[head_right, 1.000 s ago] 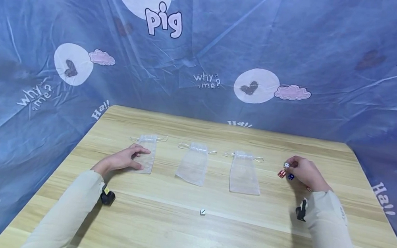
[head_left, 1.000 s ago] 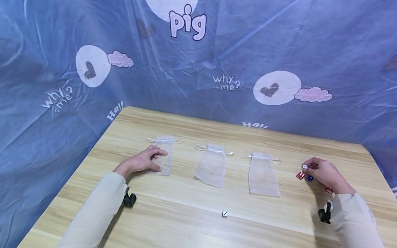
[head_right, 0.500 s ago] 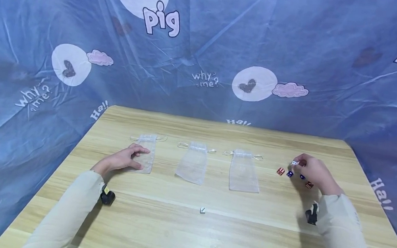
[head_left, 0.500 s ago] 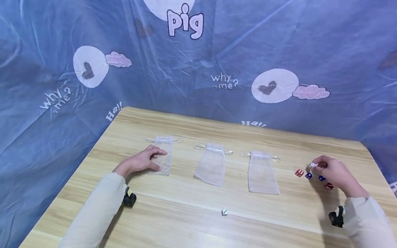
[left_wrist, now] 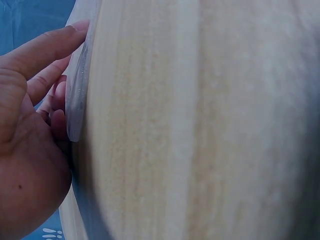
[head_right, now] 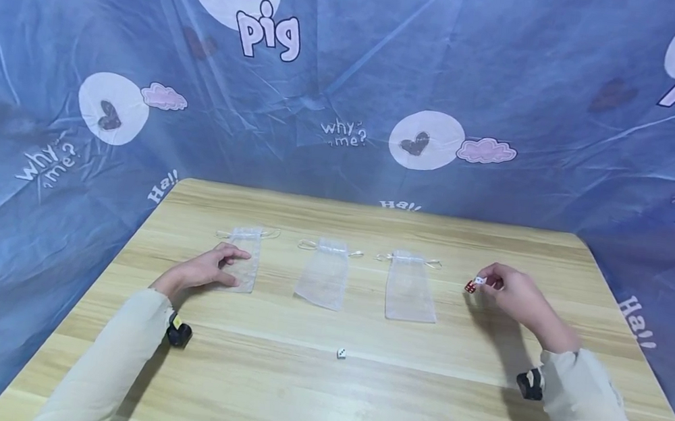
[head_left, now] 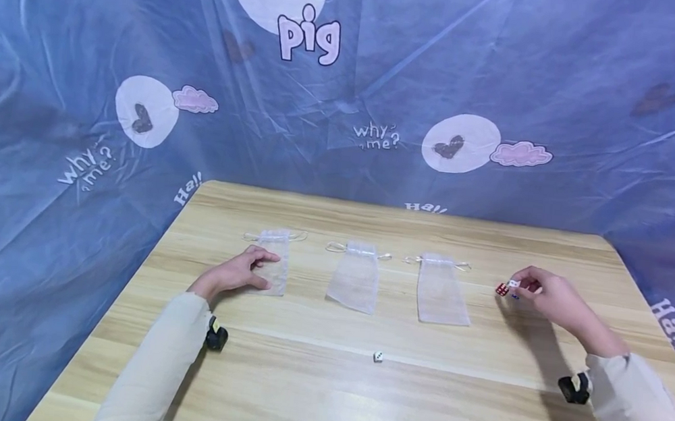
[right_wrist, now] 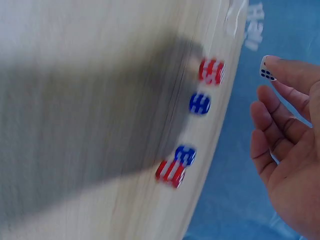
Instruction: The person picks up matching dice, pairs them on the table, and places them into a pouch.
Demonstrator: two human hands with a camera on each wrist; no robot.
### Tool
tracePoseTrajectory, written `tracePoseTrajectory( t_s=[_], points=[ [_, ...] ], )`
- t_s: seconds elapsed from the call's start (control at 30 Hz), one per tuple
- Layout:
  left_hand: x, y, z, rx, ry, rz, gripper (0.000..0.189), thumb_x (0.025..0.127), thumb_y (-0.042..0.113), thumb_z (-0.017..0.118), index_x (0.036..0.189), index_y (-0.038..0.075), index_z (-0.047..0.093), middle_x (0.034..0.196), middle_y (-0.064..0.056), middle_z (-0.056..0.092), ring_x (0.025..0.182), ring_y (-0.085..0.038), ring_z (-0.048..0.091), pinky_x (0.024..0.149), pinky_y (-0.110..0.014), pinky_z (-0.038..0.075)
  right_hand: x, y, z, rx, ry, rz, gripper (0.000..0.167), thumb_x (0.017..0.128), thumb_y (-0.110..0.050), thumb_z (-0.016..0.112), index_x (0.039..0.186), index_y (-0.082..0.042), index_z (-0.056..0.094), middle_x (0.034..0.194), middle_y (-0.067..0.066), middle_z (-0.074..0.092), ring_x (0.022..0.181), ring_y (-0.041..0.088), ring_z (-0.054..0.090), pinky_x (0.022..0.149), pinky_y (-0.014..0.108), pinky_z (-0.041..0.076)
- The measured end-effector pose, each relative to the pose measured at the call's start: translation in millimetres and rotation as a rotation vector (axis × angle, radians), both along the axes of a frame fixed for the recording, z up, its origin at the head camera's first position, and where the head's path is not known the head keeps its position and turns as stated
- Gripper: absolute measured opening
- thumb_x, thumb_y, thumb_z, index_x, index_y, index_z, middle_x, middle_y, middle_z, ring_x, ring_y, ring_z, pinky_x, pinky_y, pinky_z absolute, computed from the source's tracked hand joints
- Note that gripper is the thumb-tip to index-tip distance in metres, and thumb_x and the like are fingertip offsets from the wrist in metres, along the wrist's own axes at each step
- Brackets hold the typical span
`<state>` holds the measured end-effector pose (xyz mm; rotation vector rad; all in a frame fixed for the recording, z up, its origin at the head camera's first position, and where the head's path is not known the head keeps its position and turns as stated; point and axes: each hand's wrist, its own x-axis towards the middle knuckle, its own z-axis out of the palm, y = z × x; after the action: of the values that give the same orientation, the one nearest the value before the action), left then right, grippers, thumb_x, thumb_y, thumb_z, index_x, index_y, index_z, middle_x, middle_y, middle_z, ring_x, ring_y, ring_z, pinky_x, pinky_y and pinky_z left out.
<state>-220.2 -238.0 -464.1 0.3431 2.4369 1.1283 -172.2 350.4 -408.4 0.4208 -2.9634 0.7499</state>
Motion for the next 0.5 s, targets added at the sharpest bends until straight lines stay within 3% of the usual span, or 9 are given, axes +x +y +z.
tracePoseTrajectory(
  t_s=[0.17,0.5],
  points=[
    [0.0,0.4,2.7,0.002,-0.002,-0.004,0.064,0.08,0.016,0.076,0.138,0.008,0.05,0.128,-0.017,0.039,0.116,-0.03,0.04,0.102,-0.044,0.034,13.9,-23.1,1.0,-0.024,0.071,0.096,0.01,0.081,-0.001,0.07,0.09,-0.006,0.066,0.076,-0.004,0.061,0.069,-0.009,0.047,0.059,0.019,0.043],
    [0.4,0.0,1.8,0.004,-0.016,0.003,0.064,0.081,0.016,0.076,0.139,0.01,0.049,0.128,-0.015,0.04,0.115,-0.029,0.04,0.102,-0.043,0.034,38.3,-76.8,-9.3,-0.075,-0.03,0.267,0.014,0.08,0.0,0.07,0.09,-0.009,0.065,0.082,-0.003,0.064,0.076,-0.005,0.052,0.067,0.022,0.051]
  ],
)
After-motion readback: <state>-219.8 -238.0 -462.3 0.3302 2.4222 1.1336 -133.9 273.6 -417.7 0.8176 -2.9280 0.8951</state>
